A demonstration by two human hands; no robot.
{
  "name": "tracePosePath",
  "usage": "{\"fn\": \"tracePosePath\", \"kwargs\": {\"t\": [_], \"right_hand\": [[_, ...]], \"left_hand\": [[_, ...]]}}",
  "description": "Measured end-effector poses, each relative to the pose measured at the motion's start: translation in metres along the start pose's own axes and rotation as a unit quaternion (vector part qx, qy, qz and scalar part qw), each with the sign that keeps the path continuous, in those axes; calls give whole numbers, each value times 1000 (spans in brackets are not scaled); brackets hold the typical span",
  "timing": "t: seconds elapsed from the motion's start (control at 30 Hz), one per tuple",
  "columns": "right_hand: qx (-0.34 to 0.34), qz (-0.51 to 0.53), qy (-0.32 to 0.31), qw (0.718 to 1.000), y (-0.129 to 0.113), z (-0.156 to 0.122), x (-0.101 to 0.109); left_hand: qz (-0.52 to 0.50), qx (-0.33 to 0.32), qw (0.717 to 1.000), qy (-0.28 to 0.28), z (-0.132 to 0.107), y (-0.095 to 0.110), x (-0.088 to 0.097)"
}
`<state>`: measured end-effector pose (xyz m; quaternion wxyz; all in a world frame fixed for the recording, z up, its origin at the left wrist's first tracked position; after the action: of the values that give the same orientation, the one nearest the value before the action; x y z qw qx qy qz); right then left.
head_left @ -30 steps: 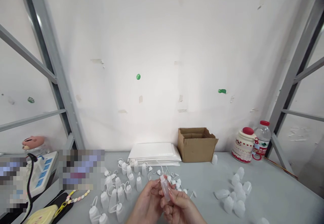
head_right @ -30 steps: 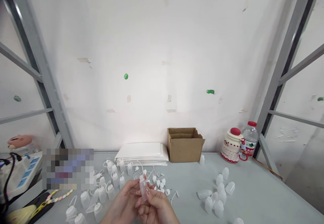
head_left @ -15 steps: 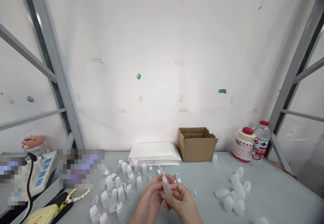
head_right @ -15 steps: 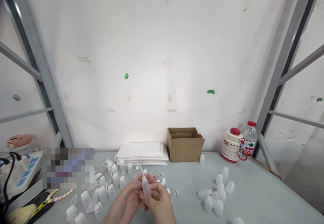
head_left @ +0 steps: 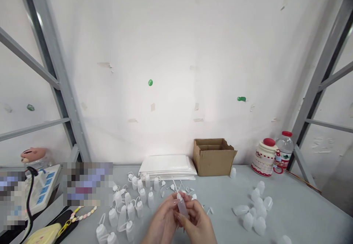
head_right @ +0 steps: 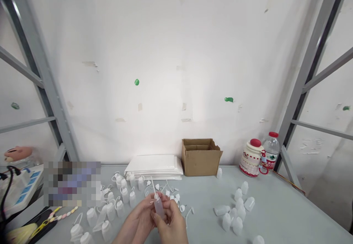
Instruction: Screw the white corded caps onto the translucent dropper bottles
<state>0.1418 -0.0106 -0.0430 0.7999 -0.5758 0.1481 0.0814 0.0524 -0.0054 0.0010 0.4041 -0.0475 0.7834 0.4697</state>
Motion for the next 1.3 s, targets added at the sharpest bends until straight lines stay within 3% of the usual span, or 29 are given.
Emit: {"fn": "tracePosePath", "kwargs": {"t": [0.27, 0.6, 0.83, 1.13, 1.3], "right_hand": [[-23, -7, 10, 1000, -9, -3, -5], [-119, 138, -86, 980, -10, 4, -8], [-148, 195, -104, 964, -19, 6, -10], [-129, 157, -104, 974, -11, 6, -8], [-140, 164, -97, 972, -23, 7, -9]], "left_hand": [[-1, -4, 1000, 16, 4, -6, 7], [19, -12, 996, 81, 4, -5, 11], [17, -18, 1000, 3, 2, -4, 13], [12, -24, 999, 30, 0, -3, 11], [39, -32, 998, 37, -2, 5, 9]]}}
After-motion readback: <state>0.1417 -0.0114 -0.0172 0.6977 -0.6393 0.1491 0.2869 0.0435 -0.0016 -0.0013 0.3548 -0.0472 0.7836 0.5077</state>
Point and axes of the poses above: each hand's wrist, its own z-axis towards the middle knuckle, its own x-axis out of the back of the hand, y = z × x, the point moved 3 cm from there along z, towards the middle knuckle, and after that the axes turned 11 degrees about x, right-handed, at the moved point
